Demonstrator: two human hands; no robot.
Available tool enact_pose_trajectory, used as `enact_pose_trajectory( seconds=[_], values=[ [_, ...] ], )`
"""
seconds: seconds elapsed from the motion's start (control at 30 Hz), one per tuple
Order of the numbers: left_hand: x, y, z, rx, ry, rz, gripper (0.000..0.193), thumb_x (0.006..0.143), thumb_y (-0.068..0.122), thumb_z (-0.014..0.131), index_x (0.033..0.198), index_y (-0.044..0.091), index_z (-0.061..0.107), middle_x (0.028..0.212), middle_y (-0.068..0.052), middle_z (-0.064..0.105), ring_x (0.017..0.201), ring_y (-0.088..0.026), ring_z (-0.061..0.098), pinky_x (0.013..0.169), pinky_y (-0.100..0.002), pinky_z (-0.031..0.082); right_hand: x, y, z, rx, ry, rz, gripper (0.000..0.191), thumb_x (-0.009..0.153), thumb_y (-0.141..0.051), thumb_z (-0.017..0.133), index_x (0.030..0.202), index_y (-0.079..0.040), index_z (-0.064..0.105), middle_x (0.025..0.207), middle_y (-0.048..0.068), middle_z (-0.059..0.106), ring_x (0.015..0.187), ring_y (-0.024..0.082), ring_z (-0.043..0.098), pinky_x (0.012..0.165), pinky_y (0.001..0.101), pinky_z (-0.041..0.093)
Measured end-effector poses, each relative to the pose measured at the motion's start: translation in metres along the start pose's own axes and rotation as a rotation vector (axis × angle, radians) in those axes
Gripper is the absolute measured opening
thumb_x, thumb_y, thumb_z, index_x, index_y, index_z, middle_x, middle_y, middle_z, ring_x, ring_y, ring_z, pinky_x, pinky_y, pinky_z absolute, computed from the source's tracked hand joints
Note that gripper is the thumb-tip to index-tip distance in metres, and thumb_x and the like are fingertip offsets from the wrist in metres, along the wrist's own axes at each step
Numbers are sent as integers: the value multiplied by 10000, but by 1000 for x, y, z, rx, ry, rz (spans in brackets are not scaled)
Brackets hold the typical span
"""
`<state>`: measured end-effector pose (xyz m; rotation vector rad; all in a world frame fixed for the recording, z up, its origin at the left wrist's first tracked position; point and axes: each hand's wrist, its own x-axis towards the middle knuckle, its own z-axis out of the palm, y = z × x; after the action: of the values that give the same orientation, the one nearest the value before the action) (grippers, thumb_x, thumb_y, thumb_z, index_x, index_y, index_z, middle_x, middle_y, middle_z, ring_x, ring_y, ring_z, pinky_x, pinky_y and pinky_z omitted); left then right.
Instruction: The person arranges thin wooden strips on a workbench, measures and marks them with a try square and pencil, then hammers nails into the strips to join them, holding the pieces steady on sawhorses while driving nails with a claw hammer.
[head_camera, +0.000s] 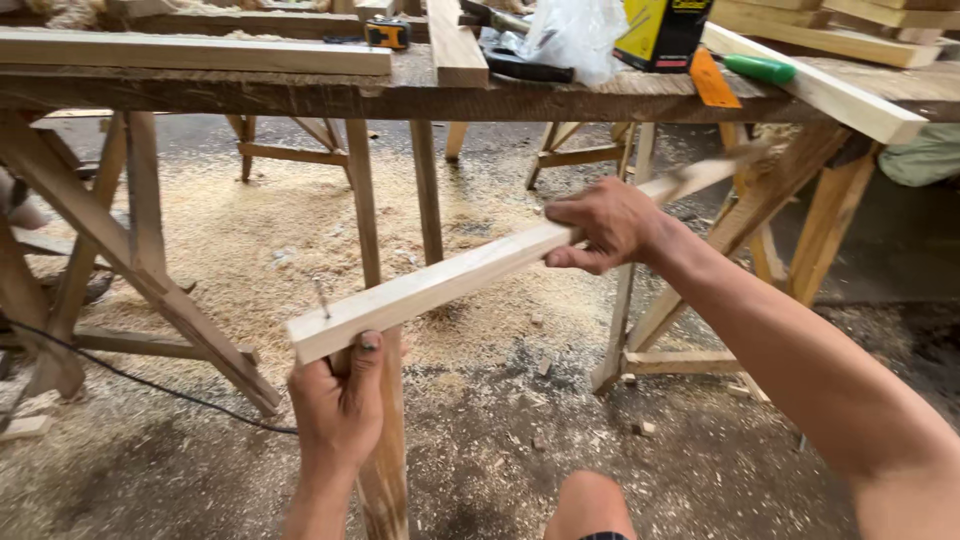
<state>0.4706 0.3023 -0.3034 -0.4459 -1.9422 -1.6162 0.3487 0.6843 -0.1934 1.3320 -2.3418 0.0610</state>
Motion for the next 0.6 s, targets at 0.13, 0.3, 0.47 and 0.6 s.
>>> enact_pose_trajectory(
  seconds=[0.13,0.3,0.47,0.6],
  values=[
    [0,1,4,-66,16,50,472,1032,540,492,992,95,643,554,101,400,435,-44,362,372,-267,280,-13,-1,-3,-88,-43,76,589,857,-706,531,674,-148,584,456,6,423,354,167,383,331,356,320],
    [-9,15,8,-334,-64,-71,395,990,462,614,1056,79,684,675,42,631,501,-48,543,401,-273,450,-22,-5,-8,-92,-57,183,628,828,-616,638,1111,-62,728,649,69,705,508,178,669,481,363,525],
    [-5,27,-2,-156,-8,-85,517,993,554,565,1172,86,692,682,8,656,495,-53,567,404,-254,460,5,-27,-9,-352,-313,399,613,765,-706,646,1080,-193,763,660,18,728,613,164,716,581,341,588],
    [2,28,-7,-155,18,-50,615,961,616,551,1218,60,605,715,-6,677,513,-57,622,395,-238,517,40,-67,-3,-12,-41,209,608,891,-649,539,1151,-132,725,820,38,750,664,179,739,600,321,606]
  ],
)
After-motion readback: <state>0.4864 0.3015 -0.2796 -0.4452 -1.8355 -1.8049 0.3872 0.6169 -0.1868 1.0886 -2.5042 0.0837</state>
